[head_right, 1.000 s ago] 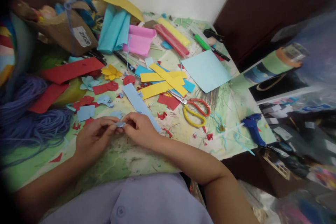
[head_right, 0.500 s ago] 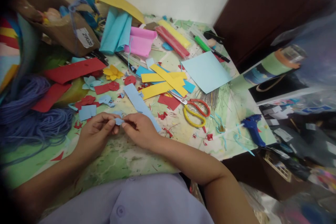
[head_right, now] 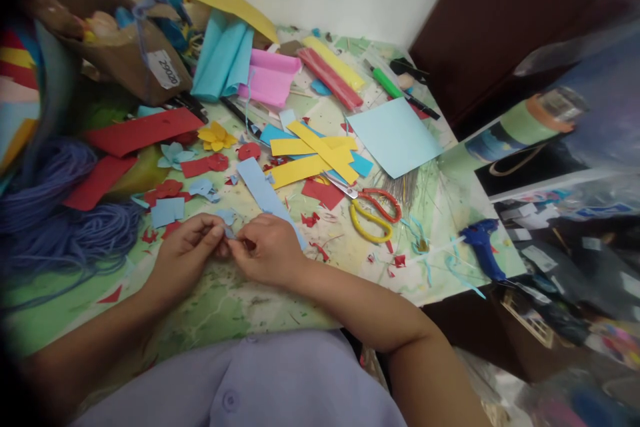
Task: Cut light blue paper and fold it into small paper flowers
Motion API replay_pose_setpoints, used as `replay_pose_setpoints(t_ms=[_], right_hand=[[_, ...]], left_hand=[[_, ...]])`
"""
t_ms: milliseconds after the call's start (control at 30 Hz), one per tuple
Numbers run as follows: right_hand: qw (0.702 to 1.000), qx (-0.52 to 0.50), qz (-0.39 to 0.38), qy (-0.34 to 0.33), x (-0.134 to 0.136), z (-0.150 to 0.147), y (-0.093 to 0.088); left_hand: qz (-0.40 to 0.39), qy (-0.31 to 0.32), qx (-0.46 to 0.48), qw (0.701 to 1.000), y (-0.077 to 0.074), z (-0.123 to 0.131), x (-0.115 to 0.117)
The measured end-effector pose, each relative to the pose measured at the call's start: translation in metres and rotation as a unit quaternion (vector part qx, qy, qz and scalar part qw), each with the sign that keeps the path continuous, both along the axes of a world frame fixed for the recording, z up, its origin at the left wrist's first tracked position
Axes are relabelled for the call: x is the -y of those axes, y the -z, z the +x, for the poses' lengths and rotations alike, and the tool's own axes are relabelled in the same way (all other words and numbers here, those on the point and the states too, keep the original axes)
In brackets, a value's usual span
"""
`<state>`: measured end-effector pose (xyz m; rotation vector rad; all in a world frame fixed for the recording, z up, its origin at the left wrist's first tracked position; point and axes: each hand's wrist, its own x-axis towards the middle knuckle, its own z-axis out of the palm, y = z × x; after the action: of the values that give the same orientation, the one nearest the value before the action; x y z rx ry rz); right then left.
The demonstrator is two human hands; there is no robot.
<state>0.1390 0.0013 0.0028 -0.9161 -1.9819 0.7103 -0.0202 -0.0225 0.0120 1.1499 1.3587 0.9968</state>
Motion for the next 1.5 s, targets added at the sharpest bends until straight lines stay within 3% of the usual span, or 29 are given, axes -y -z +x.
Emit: replay_pose_setpoints(t_ms=[200,367,533,667,867,967,1233,1500], right_hand=[[0.998,0.056,-0.002,0.007,0.001,0.0,0.001],[0.992,-0.019,-0.125,-0.01,-0.001,0.001,0.0],[0.954,-0.152,-0.254,-0.039,-0.004,0.002,-0.003],[0.921,-0.195,-0.327,-0.08,-0.006,0.003,-0.007],[0.869,-0.231,-0.437,-0.03,-0.008,0.004,-0.006],[0.881,-0.209,-0.424,-0.023,-0.007,0.002,-0.003],[0.95,-0.087,-0.3,-0.004,-0.004,-0.001,-0.002],[0.963,-0.072,-0.259,0.021,-0.009,0.002,0.001]], left_hand=[[-0.008,0.011,0.032,0.999,0.002,-0.001,-0.003],[-0.026,-0.007,0.047,0.999,0.002,0.0,-0.004],[-0.014,0.012,0.062,0.998,0.005,-0.004,-0.003],[-0.017,0.027,0.106,0.994,0.007,-0.005,-0.003],[-0.019,0.021,0.17,0.985,0.008,-0.004,-0.003],[-0.015,-0.002,0.175,0.984,0.01,-0.004,-0.005],[-0.013,-0.021,0.116,0.993,0.012,-0.007,-0.007],[-0.009,-0.04,0.082,0.996,0.011,-0.007,-0.008]])
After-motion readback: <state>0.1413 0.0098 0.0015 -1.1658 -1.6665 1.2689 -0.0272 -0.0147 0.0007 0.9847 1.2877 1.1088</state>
